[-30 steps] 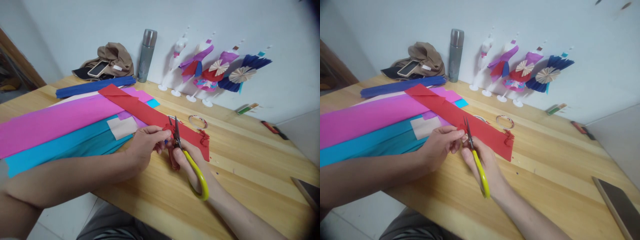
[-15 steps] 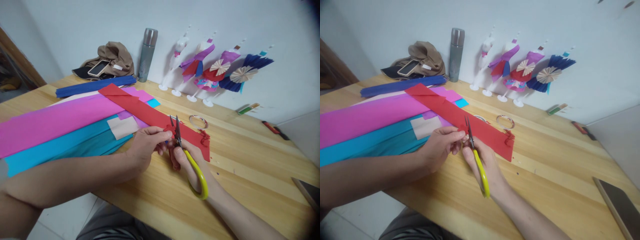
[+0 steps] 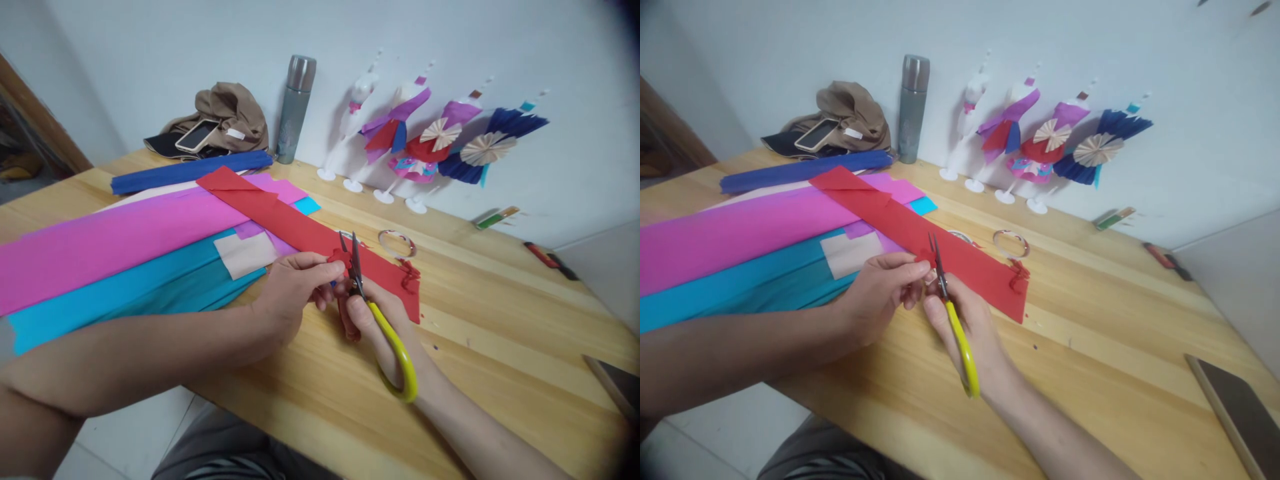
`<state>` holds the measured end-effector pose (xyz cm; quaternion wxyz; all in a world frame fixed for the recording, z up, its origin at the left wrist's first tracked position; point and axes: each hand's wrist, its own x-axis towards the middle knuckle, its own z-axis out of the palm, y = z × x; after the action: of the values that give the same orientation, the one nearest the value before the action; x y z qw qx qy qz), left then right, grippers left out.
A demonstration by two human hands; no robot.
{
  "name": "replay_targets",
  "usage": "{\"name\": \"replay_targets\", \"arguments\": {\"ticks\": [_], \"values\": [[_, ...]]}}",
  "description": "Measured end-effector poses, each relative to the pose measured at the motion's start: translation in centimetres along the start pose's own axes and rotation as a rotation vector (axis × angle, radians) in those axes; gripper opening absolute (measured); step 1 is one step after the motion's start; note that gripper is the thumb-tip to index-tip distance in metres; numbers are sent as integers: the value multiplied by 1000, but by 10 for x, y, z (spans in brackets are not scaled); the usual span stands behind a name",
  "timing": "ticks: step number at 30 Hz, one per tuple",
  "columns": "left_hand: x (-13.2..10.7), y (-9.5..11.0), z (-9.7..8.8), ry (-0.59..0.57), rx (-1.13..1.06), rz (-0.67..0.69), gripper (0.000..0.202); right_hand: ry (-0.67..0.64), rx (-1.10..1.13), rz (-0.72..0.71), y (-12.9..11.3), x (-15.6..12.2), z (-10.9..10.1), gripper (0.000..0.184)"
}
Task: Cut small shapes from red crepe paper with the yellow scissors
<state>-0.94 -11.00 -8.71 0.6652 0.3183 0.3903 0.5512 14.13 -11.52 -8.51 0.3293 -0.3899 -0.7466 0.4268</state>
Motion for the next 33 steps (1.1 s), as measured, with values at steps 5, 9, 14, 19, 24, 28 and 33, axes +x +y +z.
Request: {"name": "replay_targets", "arguments": {"ticks": [5,9,14,19,24,28,33], "values": [[-1,0,0,1,0,-1,22,-11,6,-2,1,0,1,41],[0,-1,-1,4,-5,-10,21,-6,11,-2,3,0,1,41],[0,-1,0,12,-15,-15,21,2,19,-14,4,0,1,42],[-1,-1,0,5,-16,-8,22,14,15,7,4,0,1,43],[0,0,-1,10,-9,-3,22,2,-8,-4,5,-1,-1,41],[0,2,-1,17,5,3,25,47,-103,38,10,-3,-5,40],[-1,4,1,24,-7,-13,24,71,-141,56,16,-5,-6,38]]}}
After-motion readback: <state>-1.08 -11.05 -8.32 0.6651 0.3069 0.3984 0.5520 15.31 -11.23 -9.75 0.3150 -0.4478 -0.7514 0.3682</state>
